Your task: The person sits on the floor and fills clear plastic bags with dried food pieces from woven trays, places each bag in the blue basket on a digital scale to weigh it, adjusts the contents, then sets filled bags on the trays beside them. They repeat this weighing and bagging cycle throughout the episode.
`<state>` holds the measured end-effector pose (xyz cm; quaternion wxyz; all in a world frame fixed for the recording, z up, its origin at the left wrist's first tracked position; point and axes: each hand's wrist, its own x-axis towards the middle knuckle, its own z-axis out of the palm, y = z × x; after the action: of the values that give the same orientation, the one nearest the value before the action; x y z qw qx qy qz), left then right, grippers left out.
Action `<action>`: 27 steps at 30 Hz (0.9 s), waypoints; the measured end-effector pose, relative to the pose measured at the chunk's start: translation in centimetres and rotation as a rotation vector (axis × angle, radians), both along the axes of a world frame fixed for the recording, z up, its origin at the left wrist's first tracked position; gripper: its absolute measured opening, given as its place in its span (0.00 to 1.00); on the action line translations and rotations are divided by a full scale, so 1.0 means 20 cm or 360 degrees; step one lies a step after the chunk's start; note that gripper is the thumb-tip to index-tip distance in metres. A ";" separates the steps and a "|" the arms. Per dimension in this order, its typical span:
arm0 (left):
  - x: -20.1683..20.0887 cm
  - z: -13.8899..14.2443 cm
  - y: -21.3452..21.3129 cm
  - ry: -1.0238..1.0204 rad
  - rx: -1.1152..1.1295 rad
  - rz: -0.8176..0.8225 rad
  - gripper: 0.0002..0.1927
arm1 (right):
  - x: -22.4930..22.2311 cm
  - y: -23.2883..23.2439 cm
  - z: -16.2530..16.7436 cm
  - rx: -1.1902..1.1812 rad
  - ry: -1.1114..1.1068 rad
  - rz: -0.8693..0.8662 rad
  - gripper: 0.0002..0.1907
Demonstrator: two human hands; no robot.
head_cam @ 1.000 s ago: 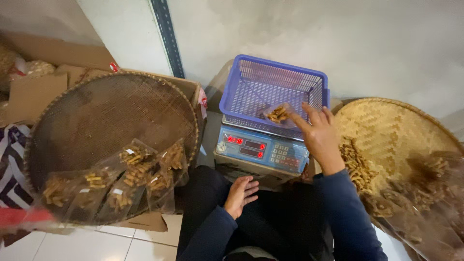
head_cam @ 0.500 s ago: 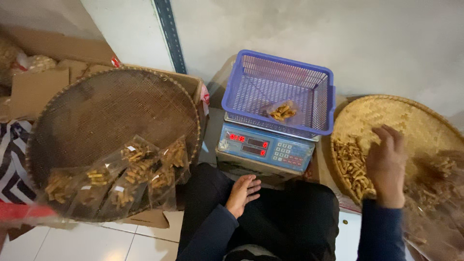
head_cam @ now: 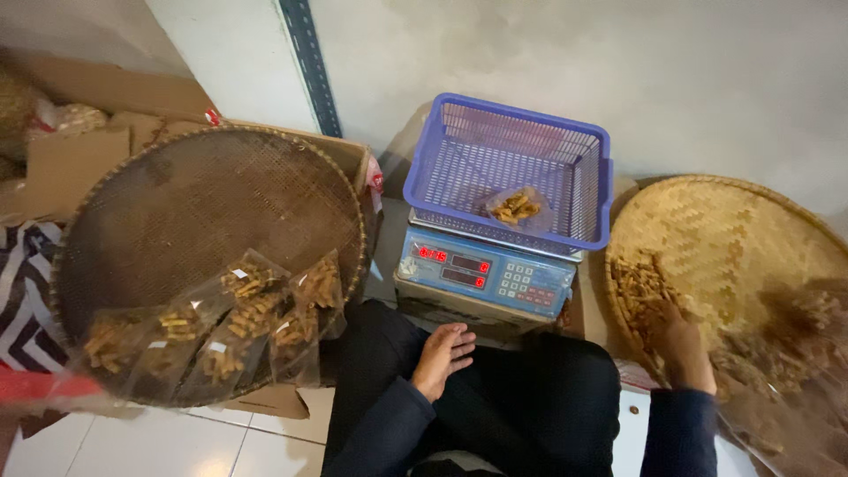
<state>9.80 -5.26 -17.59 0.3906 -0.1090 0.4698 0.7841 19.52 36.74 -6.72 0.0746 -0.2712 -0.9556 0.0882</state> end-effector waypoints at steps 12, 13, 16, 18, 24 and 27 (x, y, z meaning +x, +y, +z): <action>-0.01 0.24 0.10 0.0646 -0.0254 0.0073 0.19 | -0.04 -0.48 -0.16 -0.0282 0.1260 -0.0067 0.18; -0.04 0.32 0.13 0.0840 -0.0328 0.0143 0.19 | -0.05 -0.53 -0.15 -0.0224 0.1212 -0.0013 0.19; -0.19 0.61 0.19 0.1741 -0.0697 0.0593 0.18 | -0.07 -0.66 -0.12 -0.0033 0.1298 0.0176 0.17; -0.31 0.77 0.22 0.1506 -0.0581 0.0549 0.22 | -0.09 -0.73 -0.09 0.0026 0.1167 0.0278 0.16; -0.65 1.04 0.40 0.2091 -0.1293 0.0416 0.30 | -0.10 -0.85 -0.02 0.0200 0.0839 0.0370 0.14; -0.78 1.01 0.43 0.2024 -0.1319 0.0072 0.17 | -0.10 -0.87 0.00 0.0331 0.0777 0.0337 0.12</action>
<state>-5.72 3.30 2.60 -0.0446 0.2166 0.8583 0.4630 17.56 19.27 -6.73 0.3203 -0.1314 -0.9362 0.0599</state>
